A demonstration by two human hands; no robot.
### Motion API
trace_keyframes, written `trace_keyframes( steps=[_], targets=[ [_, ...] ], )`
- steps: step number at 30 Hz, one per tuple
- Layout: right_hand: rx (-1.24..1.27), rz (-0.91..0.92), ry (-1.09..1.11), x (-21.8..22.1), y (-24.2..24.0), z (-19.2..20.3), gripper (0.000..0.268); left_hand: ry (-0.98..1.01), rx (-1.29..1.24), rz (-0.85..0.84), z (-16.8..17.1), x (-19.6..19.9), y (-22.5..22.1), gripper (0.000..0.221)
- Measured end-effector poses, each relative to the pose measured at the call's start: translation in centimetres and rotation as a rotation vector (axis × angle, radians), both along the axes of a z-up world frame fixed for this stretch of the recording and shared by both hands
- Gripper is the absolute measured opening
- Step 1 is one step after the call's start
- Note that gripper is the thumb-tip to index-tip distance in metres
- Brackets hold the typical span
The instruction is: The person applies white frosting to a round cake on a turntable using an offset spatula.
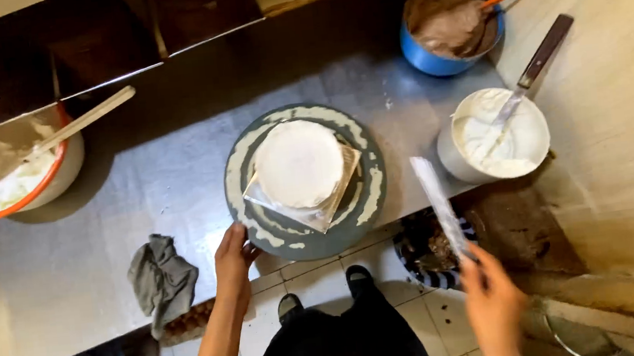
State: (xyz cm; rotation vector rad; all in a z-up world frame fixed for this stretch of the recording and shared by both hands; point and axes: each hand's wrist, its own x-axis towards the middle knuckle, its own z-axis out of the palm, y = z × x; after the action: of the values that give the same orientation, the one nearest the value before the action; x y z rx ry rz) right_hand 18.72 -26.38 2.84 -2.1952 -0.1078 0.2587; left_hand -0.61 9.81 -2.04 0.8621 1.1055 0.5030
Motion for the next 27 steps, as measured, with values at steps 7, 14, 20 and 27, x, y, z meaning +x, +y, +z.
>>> trace_keyframes(
  steps=[7,14,20,27],
  targets=[
    [-0.254,0.105,-0.016,-1.7,10.1,1.5,0.033,-0.017,0.073,-0.141,-0.9,-1.2,1.0,0.043],
    [-0.23,0.153,0.08,-3.9,9.2,0.5,0.034,-0.04,0.041,-0.082,-2.1,-1.6,-0.5,0.043],
    [-0.402,0.158,0.236,-4.9,8.5,1.0,0.036,-0.032,0.015,-0.208,-4.3,-2.9,-4.8,0.045],
    [-0.326,0.147,0.226,-6.1,7.5,1.6,0.037,-0.033,-0.059,-0.115,1.1,-1.2,-4.4,0.043]
  ],
)
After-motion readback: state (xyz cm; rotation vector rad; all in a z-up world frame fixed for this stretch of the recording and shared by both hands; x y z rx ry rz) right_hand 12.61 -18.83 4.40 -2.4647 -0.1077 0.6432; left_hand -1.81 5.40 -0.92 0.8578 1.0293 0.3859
